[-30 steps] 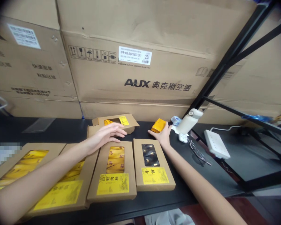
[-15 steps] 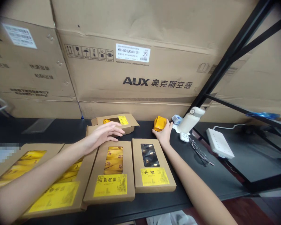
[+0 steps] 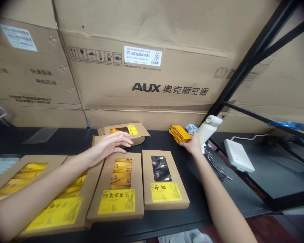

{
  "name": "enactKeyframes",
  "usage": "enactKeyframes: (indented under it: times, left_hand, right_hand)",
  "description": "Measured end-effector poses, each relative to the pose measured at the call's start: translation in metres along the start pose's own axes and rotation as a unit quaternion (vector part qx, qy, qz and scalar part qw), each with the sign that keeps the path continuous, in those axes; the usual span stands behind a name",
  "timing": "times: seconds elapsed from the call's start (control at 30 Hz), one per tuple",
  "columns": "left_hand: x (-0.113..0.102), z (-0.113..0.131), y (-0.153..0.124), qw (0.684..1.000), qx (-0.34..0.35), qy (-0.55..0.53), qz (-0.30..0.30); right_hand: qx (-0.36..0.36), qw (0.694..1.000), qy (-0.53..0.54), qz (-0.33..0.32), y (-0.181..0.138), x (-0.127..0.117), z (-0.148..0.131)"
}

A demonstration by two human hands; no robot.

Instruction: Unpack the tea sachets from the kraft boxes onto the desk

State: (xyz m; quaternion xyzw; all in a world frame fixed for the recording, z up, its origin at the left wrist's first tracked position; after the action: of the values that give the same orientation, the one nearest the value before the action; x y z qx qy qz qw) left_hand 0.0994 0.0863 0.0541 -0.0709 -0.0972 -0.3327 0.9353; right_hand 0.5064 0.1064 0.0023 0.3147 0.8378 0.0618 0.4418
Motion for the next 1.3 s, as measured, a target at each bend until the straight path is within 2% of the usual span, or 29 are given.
enactKeyframes:
  times: [0.1, 0.37, 0.67, 0.83, 1.03, 1.3]
  left_hand:
    - [0.0, 0.0, 0.0, 1.0, 0.001, -0.001, 0.001]
    - [-0.001, 0.0, 0.0, 1.0, 0.009, -0.002, -0.003]
    - [0.0, 0.001, -0.001, 1.0, 0.005, -0.005, 0.0]
    - [-0.001, 0.001, -0.001, 1.0, 0.006, -0.006, 0.001]
    - [0.0, 0.003, -0.002, 1.0, 0.004, -0.007, 0.001]
    - [0.001, 0.004, -0.002, 1.0, 0.002, -0.006, 0.003]
  right_hand:
    - [0.028, 0.999, -0.021, 0.004, -0.002, -0.007, 0.002]
    - [0.049, 0.998, -0.033, 0.026, -0.018, -0.013, -0.015]
    - [0.059, 0.995, -0.056, 0.055, -0.016, -0.014, -0.01]
    - [0.073, 0.992, -0.094, 0.045, -0.018, -0.017, -0.012]
    - [0.04, 0.995, -0.083, 0.038, -0.019, -0.013, -0.015]
    - [0.042, 0.996, -0.057, 0.053, -0.017, -0.011, -0.009]
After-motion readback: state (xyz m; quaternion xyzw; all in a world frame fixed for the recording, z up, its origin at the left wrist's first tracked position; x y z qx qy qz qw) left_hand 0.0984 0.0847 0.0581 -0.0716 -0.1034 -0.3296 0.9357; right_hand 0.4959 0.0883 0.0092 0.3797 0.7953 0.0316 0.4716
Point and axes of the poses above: each hand's wrist, its own y-axis towards the middle knuckle, its own x-axis out of the palm, z = x × y, the point moved 8 cm from there along y, towards the middle knuckle, and after that the axes turned 4 degrees about -x, right-handed, at the moved point
